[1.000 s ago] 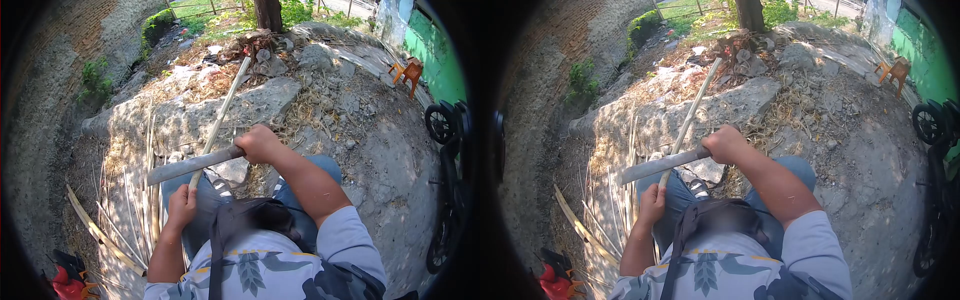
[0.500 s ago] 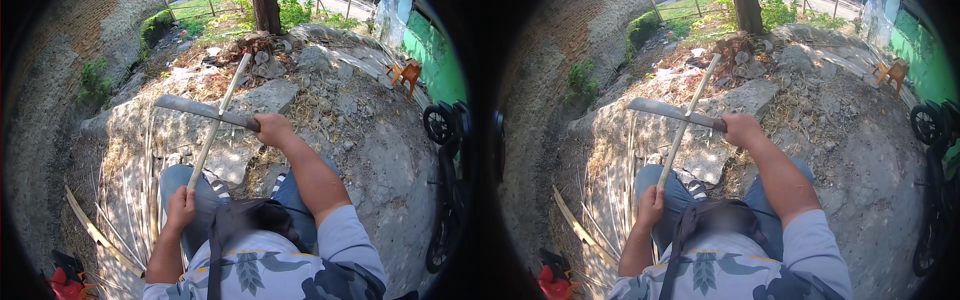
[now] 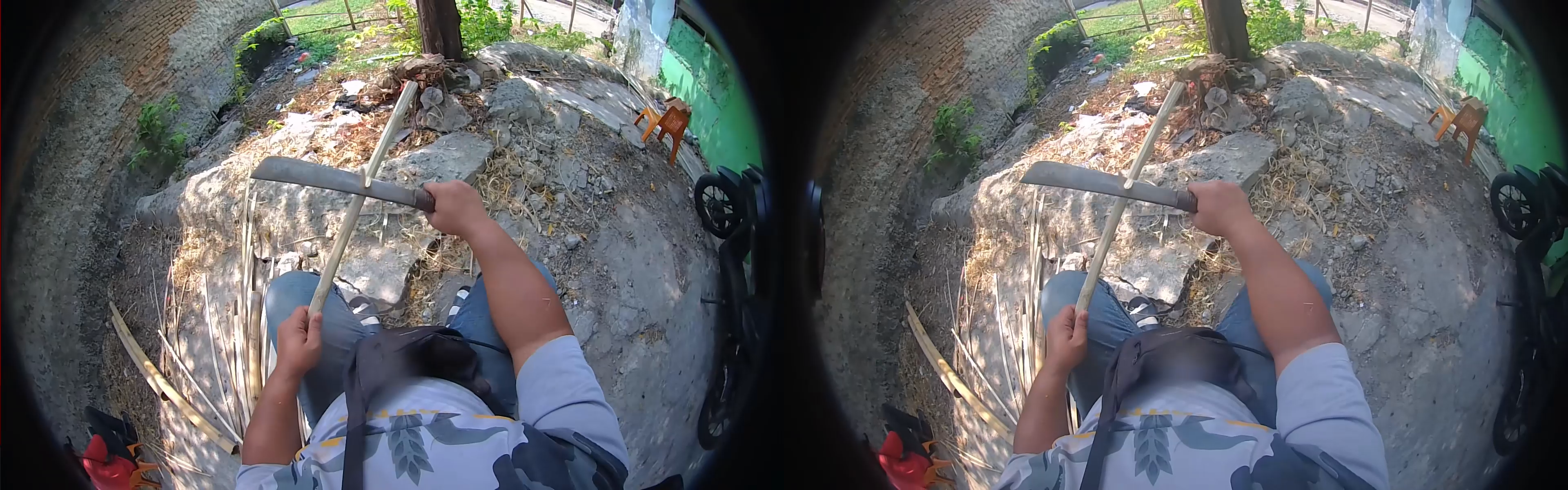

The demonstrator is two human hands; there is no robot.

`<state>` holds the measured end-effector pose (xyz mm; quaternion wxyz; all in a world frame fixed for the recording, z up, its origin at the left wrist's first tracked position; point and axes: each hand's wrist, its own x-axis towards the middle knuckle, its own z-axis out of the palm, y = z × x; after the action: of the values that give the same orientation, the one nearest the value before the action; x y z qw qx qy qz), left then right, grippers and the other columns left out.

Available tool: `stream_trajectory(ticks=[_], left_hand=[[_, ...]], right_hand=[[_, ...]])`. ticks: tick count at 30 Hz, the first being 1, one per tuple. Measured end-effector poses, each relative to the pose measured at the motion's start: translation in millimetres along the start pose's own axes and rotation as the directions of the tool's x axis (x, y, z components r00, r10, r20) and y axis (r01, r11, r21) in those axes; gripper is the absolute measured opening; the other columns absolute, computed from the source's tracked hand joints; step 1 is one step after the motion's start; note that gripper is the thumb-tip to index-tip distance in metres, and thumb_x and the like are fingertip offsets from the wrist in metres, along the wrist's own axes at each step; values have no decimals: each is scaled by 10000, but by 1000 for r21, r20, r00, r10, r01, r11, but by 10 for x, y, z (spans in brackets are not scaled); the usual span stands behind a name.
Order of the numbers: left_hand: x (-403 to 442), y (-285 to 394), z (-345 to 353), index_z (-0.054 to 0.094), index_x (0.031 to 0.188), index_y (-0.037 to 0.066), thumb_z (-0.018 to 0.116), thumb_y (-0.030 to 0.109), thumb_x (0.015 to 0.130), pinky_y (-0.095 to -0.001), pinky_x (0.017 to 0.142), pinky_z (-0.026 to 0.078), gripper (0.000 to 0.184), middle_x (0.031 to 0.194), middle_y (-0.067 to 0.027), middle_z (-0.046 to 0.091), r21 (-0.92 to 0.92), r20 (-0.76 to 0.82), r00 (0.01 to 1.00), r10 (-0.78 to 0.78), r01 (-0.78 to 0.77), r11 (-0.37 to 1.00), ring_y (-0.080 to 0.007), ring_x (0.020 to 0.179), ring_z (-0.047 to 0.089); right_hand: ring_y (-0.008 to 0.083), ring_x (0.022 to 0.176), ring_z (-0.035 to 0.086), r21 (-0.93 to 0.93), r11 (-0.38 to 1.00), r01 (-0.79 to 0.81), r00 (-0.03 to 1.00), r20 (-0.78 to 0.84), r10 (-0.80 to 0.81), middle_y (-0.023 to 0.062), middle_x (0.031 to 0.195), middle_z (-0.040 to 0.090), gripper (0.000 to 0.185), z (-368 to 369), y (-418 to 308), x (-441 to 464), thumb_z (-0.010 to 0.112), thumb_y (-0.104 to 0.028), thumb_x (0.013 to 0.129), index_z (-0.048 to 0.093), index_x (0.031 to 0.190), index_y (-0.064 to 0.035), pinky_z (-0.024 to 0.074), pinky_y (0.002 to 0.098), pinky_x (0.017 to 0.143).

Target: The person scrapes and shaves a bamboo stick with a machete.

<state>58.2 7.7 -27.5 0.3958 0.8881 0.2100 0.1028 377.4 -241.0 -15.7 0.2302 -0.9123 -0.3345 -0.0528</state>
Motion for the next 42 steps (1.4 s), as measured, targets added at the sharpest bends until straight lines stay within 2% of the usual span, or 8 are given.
stream_trajectory(ticks=[9,12,15,21,24,28,34,42], left_hand=[[71,-155,44,659,926,0,621,294,1064,-370,547,423,327,631,-87,587,-91,7,1000,-23,24,996,-159,561,507],[81,-92,23,654,891,-3,624,322,1066,-379,541,417,371,611,-106,567,-50,-8,999,-36,35,998,-169,549,510],[-10,215,-98,651,886,-7,635,343,1057,-401,559,430,390,649,-142,589,139,-27,992,-120,122,983,-232,561,538],[-6,82,-25,662,872,7,644,377,1043,-480,616,464,408,779,-210,662,335,-99,995,33,2,942,-413,673,611],[-36,95,15,656,854,13,634,357,1049,-492,612,462,396,758,-204,658,296,-160,976,149,-97,950,-418,677,627],[-55,7,44,669,865,16,643,342,1043,-478,606,468,372,729,-186,654,220,-165,983,82,-45,975,-395,653,628],[-16,49,19,689,849,15,663,347,1030,-452,582,464,379,677,-169,641,251,-138,990,36,0,968,-363,603,613],[9,14,18,688,841,7,682,342,1019,-445,572,459,379,661,-167,635,262,-142,988,61,-22,965,-354,582,605]], right_hand=[[381,869,726,5,1000,16,999,46,-17,136,889,730,329,-28,-77,-122,783,-424,870,664,971,-135,568,517,761],[348,938,734,-24,1000,-11,991,134,14,125,970,744,275,111,-54,-99,762,-345,877,654,1024,-138,571,505,818],[344,962,733,-50,998,-25,973,230,36,124,1010,744,233,77,-203,-116,727,-312,896,659,1032,-135,573,502,824],[316,935,745,-68,965,253,910,356,-213,100,925,749,198,-10,-530,-190,724,-234,830,678,1001,-144,578,473,800],[307,907,748,-93,924,371,886,333,-322,83,892,749,210,48,-501,-194,731,-224,796,683,987,-153,579,465,782],[343,904,741,-52,998,-30,987,154,38,99,902,751,214,38,-68,-29,747,-260,798,695,990,-182,584,506,780],[330,992,744,-135,990,-33,953,294,72,103,1017,763,262,-39,-155,-105,726,-263,839,704,1081,-166,588,484,862],[317,975,747,-108,947,303,876,422,-232,98,1000,759,237,81,-481,-147,735,-198,806,711,1041,-173,581,461,835]])
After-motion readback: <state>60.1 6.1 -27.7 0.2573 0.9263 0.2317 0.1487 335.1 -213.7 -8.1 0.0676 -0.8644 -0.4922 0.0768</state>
